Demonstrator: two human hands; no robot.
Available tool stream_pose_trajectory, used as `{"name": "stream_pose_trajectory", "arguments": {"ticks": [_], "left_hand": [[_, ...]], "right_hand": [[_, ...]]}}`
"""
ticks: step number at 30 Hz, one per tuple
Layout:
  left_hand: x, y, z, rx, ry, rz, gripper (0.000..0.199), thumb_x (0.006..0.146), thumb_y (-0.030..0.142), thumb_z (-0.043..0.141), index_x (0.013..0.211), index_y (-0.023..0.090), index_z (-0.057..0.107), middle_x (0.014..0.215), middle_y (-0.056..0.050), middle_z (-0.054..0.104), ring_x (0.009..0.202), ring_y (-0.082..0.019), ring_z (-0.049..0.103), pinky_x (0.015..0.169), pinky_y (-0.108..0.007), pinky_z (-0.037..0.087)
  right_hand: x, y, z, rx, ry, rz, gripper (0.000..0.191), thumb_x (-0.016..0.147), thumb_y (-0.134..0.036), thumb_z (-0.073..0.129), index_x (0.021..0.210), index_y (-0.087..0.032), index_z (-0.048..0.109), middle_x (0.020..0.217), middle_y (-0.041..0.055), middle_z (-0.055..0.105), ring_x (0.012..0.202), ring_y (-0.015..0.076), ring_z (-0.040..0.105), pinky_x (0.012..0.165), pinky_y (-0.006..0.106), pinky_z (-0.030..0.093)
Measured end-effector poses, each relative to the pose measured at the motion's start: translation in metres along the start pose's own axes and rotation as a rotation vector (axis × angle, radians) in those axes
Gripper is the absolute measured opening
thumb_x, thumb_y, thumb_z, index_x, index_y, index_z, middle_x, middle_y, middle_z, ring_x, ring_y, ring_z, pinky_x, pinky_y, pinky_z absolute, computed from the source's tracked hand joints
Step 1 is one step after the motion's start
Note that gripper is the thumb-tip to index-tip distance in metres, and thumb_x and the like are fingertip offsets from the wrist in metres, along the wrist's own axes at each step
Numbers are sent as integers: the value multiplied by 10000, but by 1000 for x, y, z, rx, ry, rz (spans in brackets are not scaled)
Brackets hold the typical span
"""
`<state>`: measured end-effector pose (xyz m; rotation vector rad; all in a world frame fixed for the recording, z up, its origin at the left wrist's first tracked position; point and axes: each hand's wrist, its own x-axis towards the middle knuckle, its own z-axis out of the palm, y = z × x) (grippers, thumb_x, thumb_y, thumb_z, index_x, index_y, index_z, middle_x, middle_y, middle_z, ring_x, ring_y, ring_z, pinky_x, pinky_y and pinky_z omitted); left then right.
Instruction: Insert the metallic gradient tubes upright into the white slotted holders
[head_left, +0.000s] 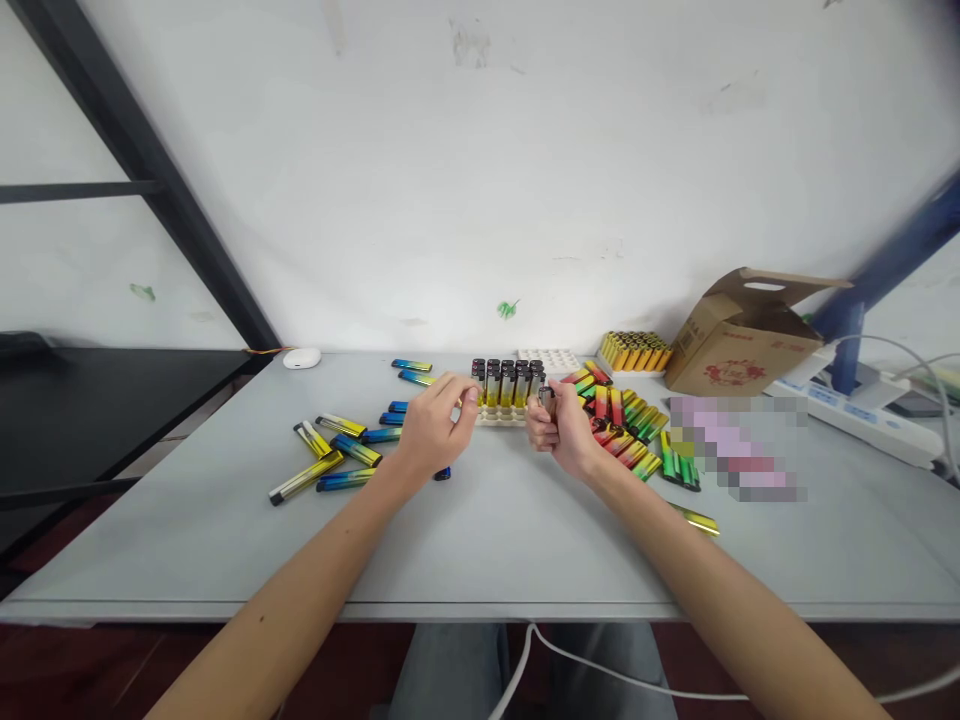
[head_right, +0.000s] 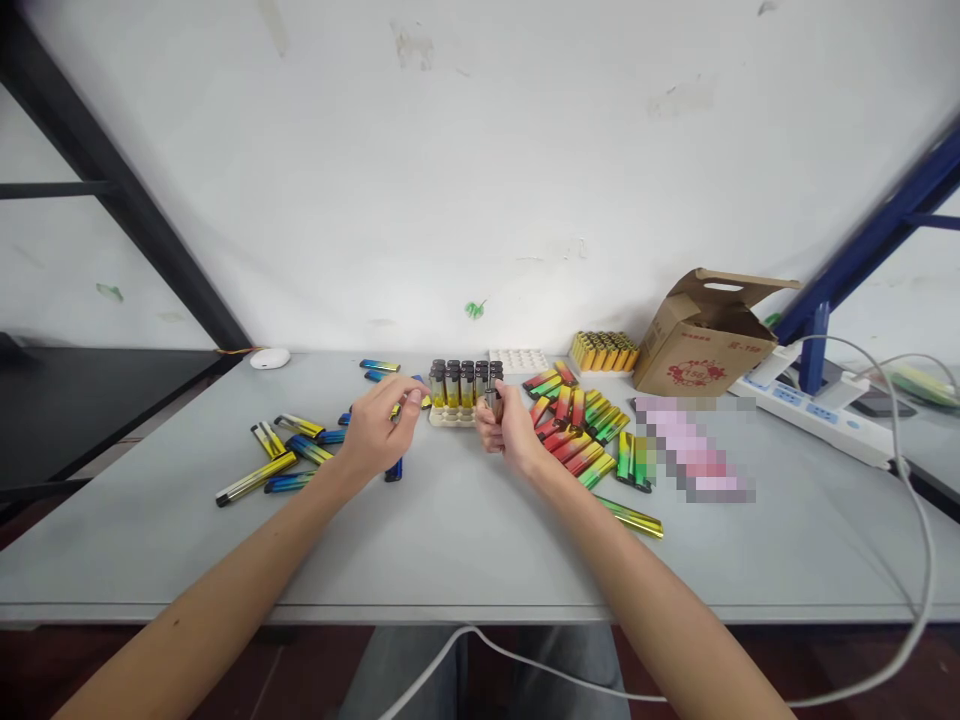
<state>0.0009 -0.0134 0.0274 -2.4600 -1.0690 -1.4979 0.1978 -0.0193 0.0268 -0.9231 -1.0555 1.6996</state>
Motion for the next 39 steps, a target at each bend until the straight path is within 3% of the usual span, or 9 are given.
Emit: {"name": "stream_pose_trajectory", "arguments": {"ticks": [5,14,24,33,39], "left_hand": [[-2,0,2,-4,16,-35,163,934,214,447,1038,188,570,856,-24,668,744,-135,625,686,-251,476],[-4,0,3,6,-6,-84,186,922,229,459,1072,191,561,834,-18,682,747,-144,650,683,-257,490],[-1,-12,3,94,1,-234,184,911,252,451,997,202,606,844,-27,695,691,-149,628,658,-265,479],[-3,-20,5,195,-126,-351,215,934,261,391,837,218,579,705,-8,638,685,-185,613,616,-285,417],[-3,-28,7,172,-156,-331,192,934,324,438,918,215,596,871,-45,677,872,-221,616,774,-347,476]], "right_hand": [[-3,-5,6,20,57,-45,385,857,-411,248,519,-229,279,469,-85,130,414,79,81,383,209,135],[-4,-3,14,28,96,-32,360,864,-353,264,529,-224,289,464,-88,129,413,80,76,384,204,119],[-1,1,9,35,50,-46,340,855,-369,262,548,-227,295,466,-84,143,411,81,78,384,203,137],[-3,-1,11,28,-2,-46,355,852,-357,247,527,-225,300,458,-82,140,409,84,85,397,210,134],[-5,-1,11,-15,-25,-77,386,881,-437,243,570,-225,325,466,-79,184,408,84,128,409,210,169]]}}
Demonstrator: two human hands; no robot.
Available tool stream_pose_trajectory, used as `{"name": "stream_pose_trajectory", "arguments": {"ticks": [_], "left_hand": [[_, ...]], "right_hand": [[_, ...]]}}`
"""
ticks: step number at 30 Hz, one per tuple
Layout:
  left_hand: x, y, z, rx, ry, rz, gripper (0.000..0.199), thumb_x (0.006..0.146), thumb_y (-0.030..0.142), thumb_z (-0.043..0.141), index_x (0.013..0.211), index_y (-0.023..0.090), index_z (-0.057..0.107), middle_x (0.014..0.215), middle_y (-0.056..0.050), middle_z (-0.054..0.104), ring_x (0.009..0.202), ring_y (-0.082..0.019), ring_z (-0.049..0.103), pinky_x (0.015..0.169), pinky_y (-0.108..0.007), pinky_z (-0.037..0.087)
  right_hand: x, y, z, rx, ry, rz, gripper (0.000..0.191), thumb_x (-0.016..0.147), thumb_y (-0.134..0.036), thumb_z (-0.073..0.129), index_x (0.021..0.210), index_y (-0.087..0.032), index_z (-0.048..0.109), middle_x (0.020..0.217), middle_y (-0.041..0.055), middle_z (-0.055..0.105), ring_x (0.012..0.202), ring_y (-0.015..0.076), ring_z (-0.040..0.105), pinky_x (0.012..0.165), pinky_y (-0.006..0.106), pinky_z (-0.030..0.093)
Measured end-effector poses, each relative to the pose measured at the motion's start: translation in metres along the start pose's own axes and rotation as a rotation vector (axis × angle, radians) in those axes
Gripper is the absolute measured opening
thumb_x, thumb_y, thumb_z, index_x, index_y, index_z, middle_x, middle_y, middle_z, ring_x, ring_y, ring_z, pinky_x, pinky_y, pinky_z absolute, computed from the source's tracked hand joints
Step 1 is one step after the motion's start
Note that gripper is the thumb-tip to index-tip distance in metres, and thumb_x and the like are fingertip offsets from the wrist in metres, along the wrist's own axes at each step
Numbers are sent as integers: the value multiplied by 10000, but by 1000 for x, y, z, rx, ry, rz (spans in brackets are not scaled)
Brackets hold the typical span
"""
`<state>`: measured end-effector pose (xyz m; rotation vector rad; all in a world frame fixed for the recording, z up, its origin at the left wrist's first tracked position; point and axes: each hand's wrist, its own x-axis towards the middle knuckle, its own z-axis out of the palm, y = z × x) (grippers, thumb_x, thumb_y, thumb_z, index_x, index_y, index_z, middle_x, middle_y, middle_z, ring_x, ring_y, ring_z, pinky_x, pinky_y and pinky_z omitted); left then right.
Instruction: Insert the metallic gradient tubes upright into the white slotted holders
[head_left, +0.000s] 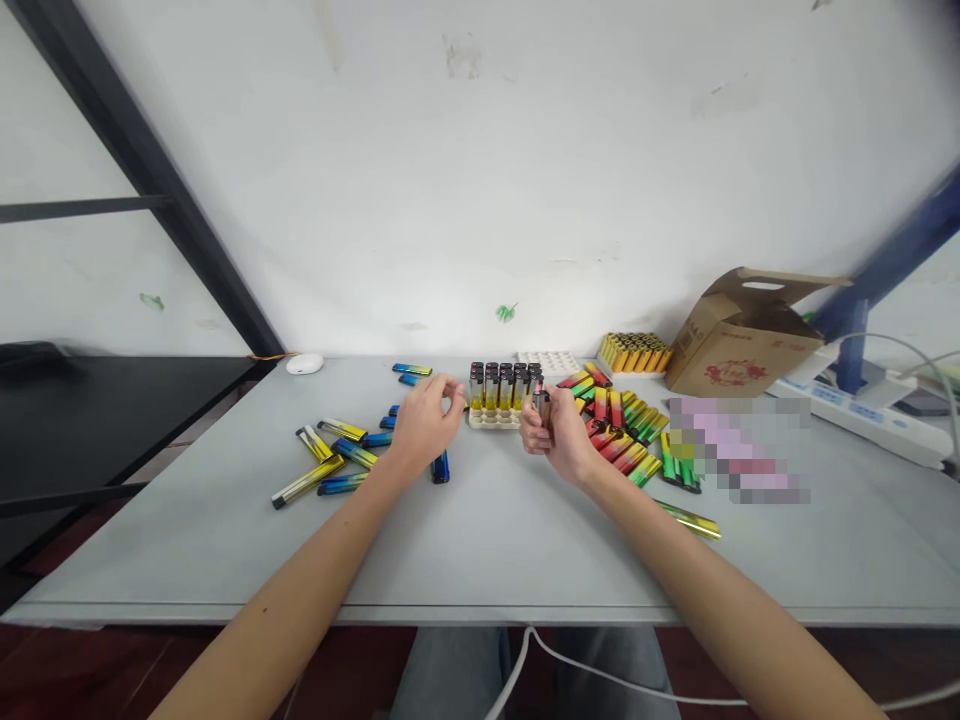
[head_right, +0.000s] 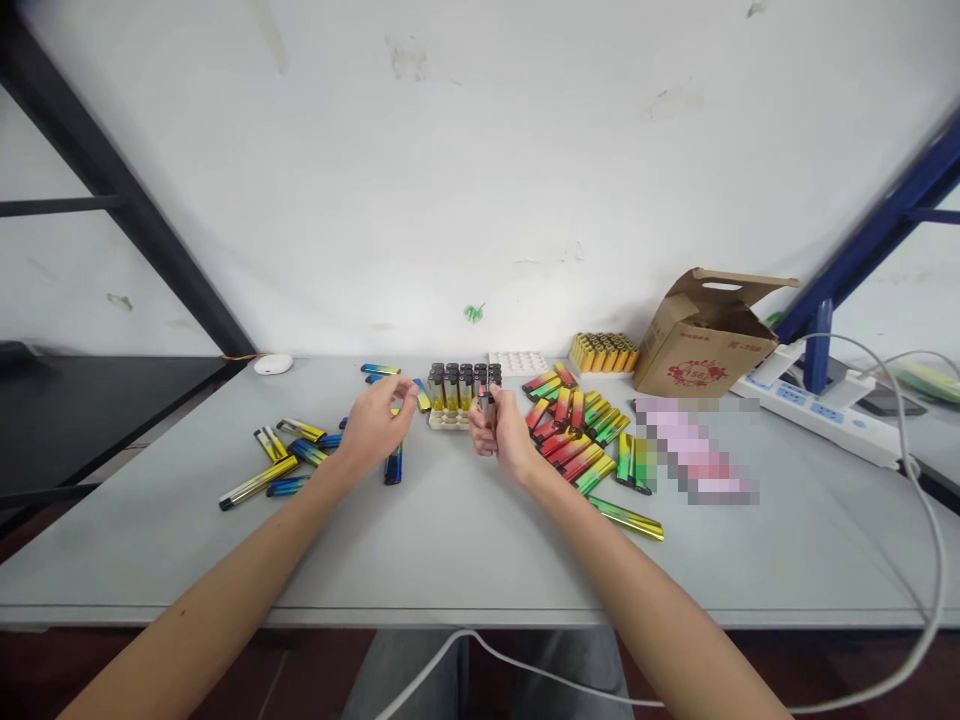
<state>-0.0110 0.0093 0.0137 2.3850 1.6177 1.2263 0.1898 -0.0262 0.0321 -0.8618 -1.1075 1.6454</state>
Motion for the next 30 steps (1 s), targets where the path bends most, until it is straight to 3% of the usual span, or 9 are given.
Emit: {"name": "stream_pose_trajectory", "arguments": {"ticks": [4,9,13,17,21,25,30], "left_hand": [[1,-8,0,108,-62,90,259,854,443,581,896,196,649,982,-103,667,1034,-300,551,902,-457,467],[-2,-15,1,206,-161,132,255,785,459,661,832,217,725,1199,-133,609,1180,-379,475,941,-549,444],[-5,-16,6,228,-211,163,173,808,345,643,847,224,761,1219,-121,621,1226,-382,446,974,-553,427],[-7,-16,13,212,-226,156,177,832,281,607,797,226,772,1196,-116,646,1237,-362,452,991,-540,432],[-9,-15,16,186,-225,157,189,838,242,594,796,220,776,1192,-127,651,1231,-352,471,1004,-552,435],[-11,-13,17,154,-192,180,202,845,220,575,792,211,770,1206,-133,641,1248,-358,462,1000,-570,440],[-11,-15,18,137,-175,181,195,841,229,581,771,217,763,1177,-126,648,1227,-346,479,1011,-562,433]], "right_hand": [[-2,-1,-3,-30,-44,-102,390,854,-571,287,715,-225,404,483,-63,314,422,107,239,439,231,261],[0,-1,-8,-122,-35,-226,216,841,-440,405,846,-227,448,654,-21,508,530,137,434,559,273,390],[4,4,-13,-334,73,-319,221,897,-436,423,878,-235,511,850,23,595,769,180,541,758,314,449],[7,6,-17,-637,221,-553,228,903,-425,503,959,-223,592,1025,55,603,1000,205,542,937,344,411],[7,8,-21,-837,245,-709,246,918,-392,519,998,-200,649,978,73,625,907,202,578,854,347,450],[12,15,-25,-895,275,-704,252,918,-372,522,1026,-198,669,962,78,669,851,208,608,814,361,474],[25,29,-23,-777,330,-648,297,878,-367,564,1098,-194,660,995,87,705,876,219,646,843,377,499]]}}
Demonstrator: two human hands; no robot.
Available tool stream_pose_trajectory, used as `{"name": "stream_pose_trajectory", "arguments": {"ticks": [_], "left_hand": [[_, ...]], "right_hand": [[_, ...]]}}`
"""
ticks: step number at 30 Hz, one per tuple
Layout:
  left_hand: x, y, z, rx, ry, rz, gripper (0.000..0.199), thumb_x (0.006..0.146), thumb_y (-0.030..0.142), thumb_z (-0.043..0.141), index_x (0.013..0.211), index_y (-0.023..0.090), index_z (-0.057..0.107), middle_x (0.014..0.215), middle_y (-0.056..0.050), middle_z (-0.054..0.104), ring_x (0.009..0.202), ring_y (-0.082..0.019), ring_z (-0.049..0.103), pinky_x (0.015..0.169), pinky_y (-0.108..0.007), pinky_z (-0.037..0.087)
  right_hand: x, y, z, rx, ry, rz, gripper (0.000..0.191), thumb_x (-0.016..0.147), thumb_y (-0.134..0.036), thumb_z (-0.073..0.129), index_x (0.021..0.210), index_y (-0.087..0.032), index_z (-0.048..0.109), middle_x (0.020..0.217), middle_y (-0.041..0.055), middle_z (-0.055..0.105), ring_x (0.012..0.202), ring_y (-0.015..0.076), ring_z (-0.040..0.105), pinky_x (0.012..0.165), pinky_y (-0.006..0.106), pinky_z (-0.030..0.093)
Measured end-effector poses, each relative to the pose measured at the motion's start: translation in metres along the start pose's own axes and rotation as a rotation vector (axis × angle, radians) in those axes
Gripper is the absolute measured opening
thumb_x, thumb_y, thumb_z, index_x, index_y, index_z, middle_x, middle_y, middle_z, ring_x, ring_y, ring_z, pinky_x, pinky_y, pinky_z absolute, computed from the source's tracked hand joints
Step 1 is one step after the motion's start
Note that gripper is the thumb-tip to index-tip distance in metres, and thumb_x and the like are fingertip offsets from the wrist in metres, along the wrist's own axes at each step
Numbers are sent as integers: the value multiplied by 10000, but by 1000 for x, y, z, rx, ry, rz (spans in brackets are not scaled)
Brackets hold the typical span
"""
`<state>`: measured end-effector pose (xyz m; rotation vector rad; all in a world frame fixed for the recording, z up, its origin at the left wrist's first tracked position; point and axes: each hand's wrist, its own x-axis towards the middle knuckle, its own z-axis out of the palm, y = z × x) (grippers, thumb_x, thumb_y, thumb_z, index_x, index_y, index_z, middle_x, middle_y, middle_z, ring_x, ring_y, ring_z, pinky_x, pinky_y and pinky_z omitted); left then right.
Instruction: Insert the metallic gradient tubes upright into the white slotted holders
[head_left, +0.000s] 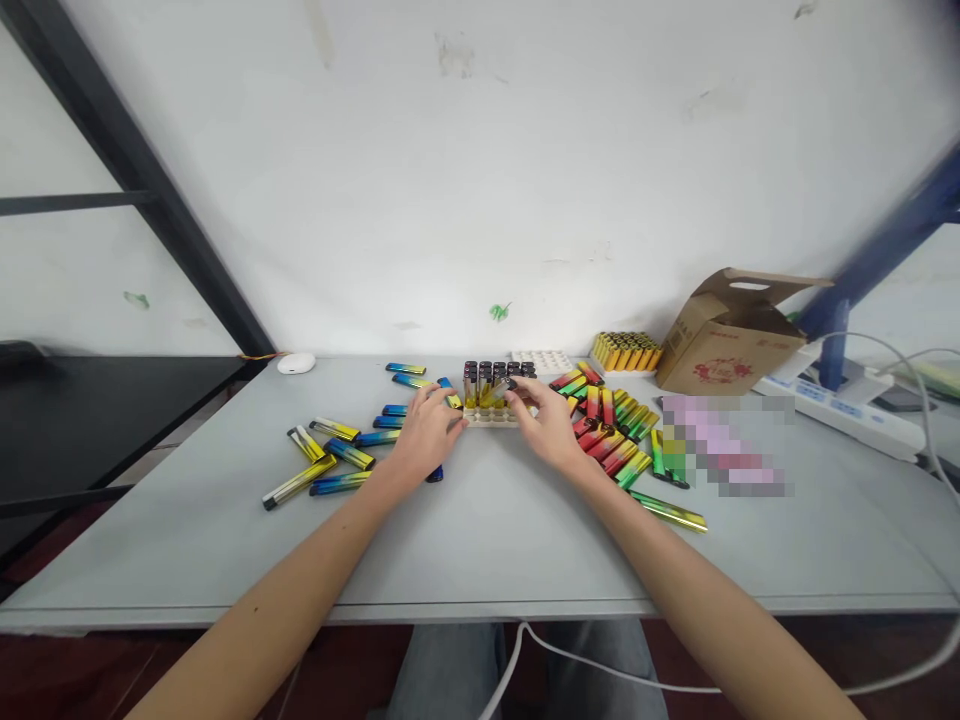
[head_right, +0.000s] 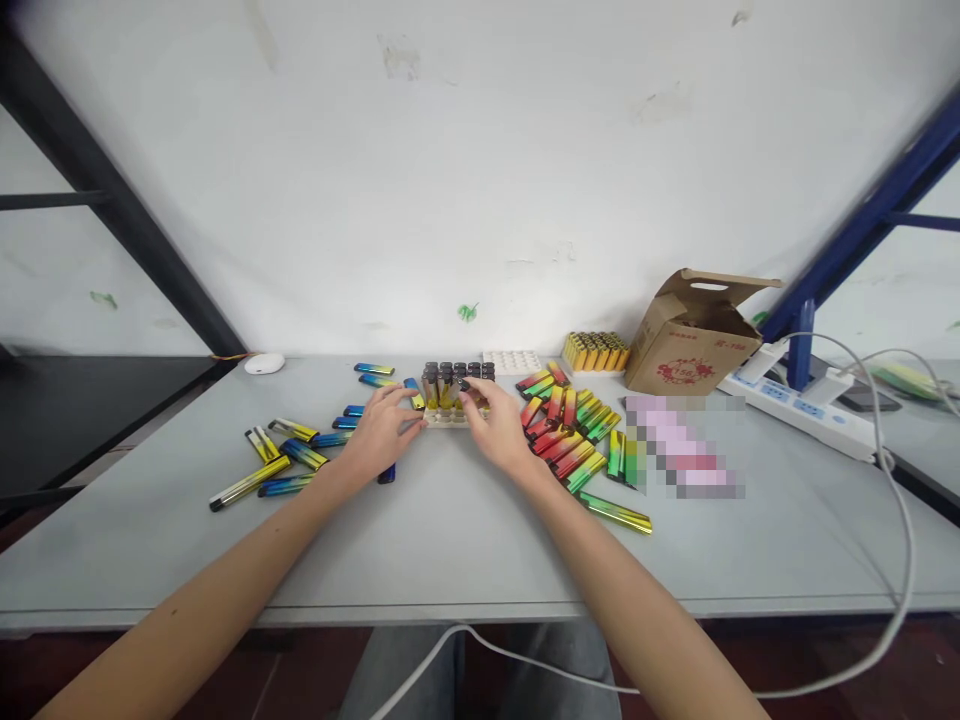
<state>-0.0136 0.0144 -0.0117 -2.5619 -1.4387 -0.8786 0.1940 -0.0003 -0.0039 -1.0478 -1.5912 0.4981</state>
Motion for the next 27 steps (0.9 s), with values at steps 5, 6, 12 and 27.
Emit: {"name": "stream_pose_trajectory", "arguments": {"ticks": [5,6,12,27], "left_hand": [[2,-3,0,11,-13,-55,146,824,260,627,764,243,759,1167,-104,656,1204,-362,486,960,-577,431],[3,-2,-1,19,-17,-70,133,820,266,637,764,245,756,1163,-101,658,1201,-366,485,946,-577,432],[4,0,-3,45,-22,-87,85,799,272,674,846,229,730,1153,-100,655,1176,-344,503,931,-519,450],[8,13,-16,87,-132,-148,164,833,251,592,936,225,717,1173,-75,653,1204,-291,517,1005,-454,417]], "right_hand": [[1,1,13,28,-75,4,282,881,-334,543,1093,-190,659,1040,102,699,911,211,649,832,357,512],[2,1,14,6,-103,-13,280,890,-324,526,1100,-188,654,1046,104,694,913,208,644,825,353,512],[4,-3,21,-223,-207,-122,297,931,-262,443,1161,-181,613,1121,125,639,1003,233,601,881,383,473],[2,-11,23,-711,-53,-429,380,888,-177,487,1247,-215,609,1389,128,485,1351,305,354,1080,492,370]]}}
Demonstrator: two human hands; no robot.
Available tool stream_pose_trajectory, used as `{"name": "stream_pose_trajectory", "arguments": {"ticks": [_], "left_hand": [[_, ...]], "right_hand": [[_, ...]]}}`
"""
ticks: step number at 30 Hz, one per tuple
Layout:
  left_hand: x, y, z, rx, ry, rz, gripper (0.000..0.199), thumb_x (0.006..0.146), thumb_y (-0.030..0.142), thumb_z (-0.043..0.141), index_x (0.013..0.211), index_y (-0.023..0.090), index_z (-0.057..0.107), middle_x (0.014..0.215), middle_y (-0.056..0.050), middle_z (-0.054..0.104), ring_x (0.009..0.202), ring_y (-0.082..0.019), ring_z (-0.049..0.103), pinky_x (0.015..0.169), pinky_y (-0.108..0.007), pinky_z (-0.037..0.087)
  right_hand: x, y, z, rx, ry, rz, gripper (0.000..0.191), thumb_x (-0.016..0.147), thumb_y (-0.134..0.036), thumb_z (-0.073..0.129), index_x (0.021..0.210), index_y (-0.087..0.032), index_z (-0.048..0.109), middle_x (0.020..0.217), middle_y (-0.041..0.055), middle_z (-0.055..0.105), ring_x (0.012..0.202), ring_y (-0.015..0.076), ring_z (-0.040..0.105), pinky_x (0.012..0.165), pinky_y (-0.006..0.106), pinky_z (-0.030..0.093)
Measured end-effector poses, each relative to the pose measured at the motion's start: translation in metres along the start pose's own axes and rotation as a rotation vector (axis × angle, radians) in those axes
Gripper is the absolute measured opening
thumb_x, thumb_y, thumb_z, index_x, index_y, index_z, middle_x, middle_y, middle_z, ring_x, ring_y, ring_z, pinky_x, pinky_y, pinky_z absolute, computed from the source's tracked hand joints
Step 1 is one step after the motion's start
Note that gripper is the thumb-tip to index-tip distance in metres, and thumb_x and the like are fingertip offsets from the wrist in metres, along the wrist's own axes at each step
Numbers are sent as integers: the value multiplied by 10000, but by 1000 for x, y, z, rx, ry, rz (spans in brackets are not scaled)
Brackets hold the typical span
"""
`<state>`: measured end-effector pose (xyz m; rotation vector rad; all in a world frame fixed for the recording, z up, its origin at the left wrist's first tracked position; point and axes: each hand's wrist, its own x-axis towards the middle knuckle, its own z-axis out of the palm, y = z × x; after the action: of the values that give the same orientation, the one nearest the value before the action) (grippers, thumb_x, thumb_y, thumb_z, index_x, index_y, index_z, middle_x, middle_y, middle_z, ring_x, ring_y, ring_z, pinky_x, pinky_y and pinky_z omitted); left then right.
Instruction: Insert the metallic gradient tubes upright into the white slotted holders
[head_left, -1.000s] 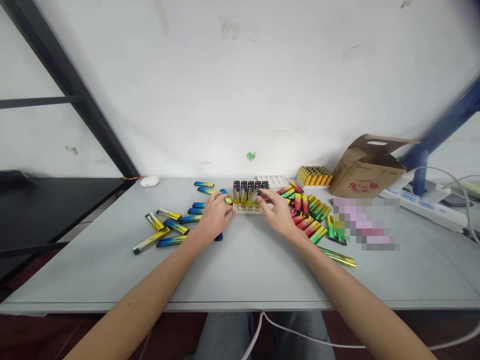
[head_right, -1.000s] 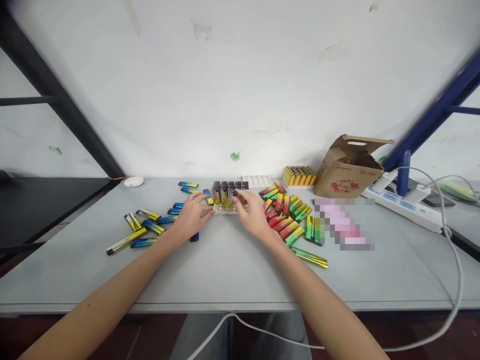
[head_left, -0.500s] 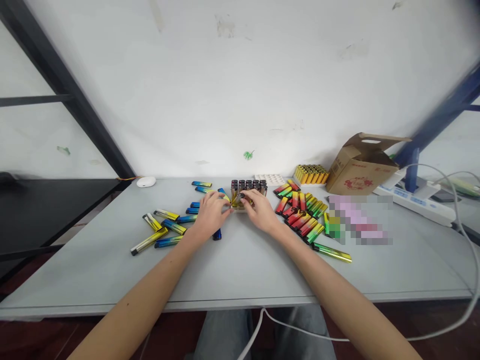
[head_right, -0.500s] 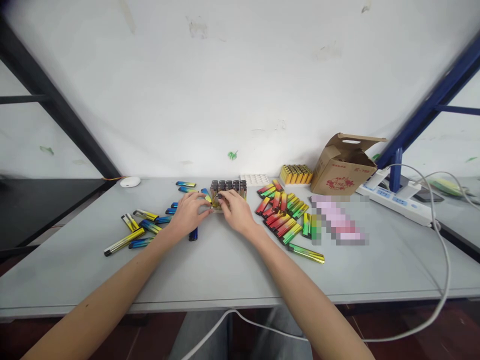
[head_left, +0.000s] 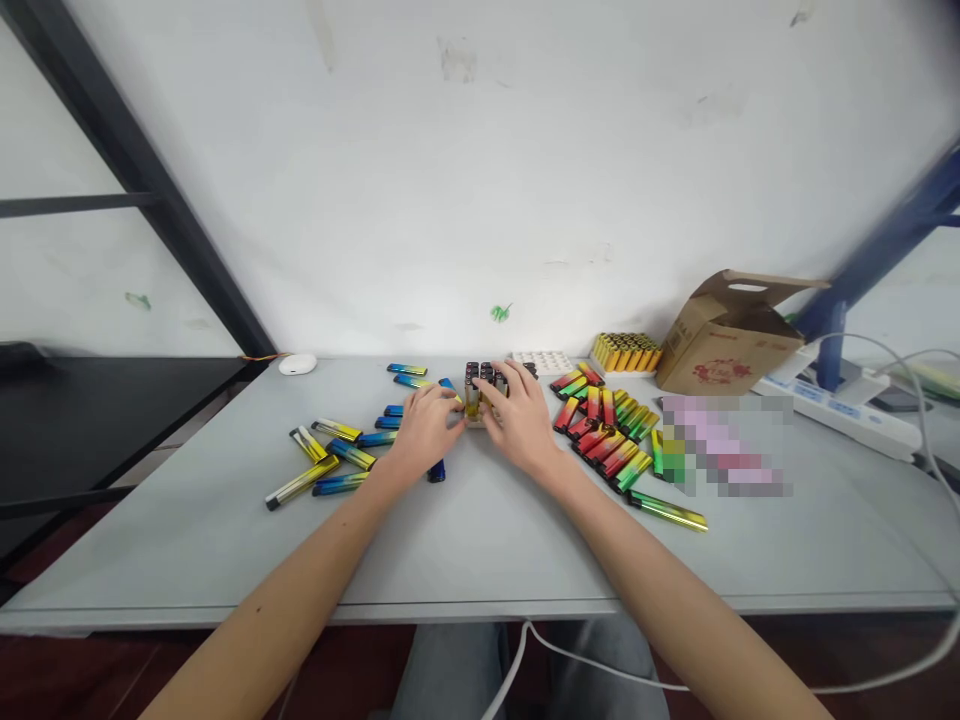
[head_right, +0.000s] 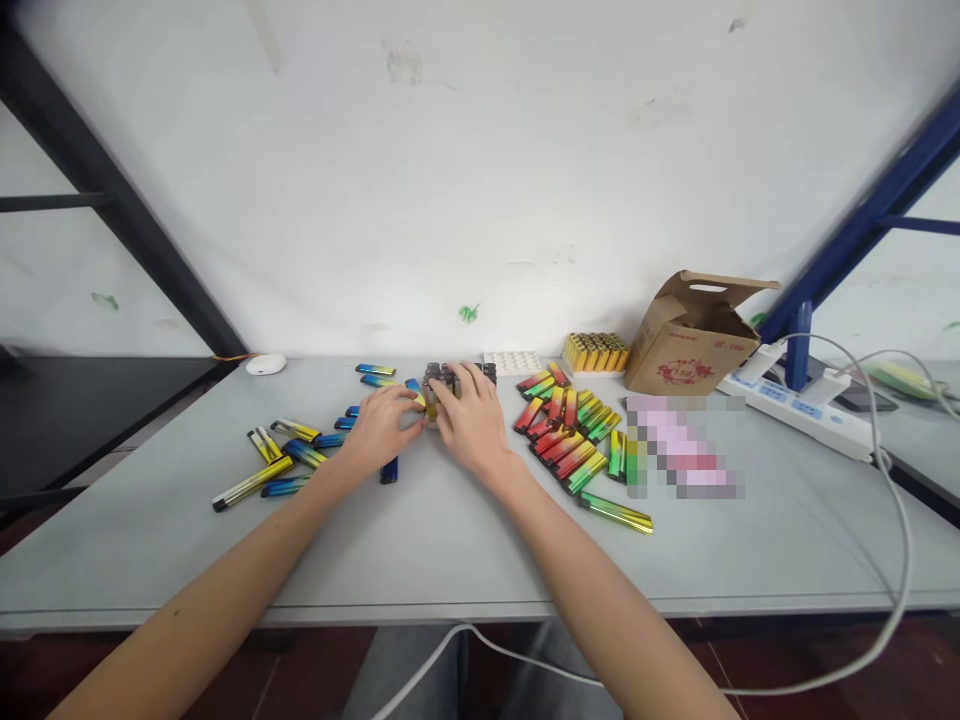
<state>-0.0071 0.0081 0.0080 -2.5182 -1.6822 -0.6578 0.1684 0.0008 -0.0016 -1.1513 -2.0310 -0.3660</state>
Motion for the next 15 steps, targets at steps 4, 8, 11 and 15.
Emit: {"name": "stream_pose_trajectory", "arguments": {"ticks": [4,8,11,15], "left_hand": [[-2,0,-9,69,-42,-86,264,875,336,538,1035,201,698,1232,-105,616,1189,-307,518,985,-457,432],[-4,-7,-17,217,-46,-311,409,913,418,439,1177,174,633,1294,-171,561,1215,-387,473,1017,-645,317],[-3,-18,-21,246,-42,-482,508,906,504,392,1237,169,582,1308,-212,530,1286,-457,371,974,-747,246],[0,-35,-24,141,-163,-637,572,877,583,380,1220,167,573,1306,-245,503,1297,-497,339,899,-718,349]], "right_hand": [[-5,-2,-6,-2,-42,-18,477,886,-206,474,1361,-164,495,1443,161,416,1397,311,289,1116,501,342],[-7,2,-10,48,10,21,468,883,-223,470,1340,-124,481,1405,170,442,1352,298,351,1132,476,336],[-7,4,-12,79,53,62,433,879,-225,476,1301,-133,501,1367,164,470,1308,290,397,1114,470,357],[-6,2,-13,91,58,88,410,869,-230,490,1270,-147,519,1334,152,502,1284,295,419,1096,476,365]]}}
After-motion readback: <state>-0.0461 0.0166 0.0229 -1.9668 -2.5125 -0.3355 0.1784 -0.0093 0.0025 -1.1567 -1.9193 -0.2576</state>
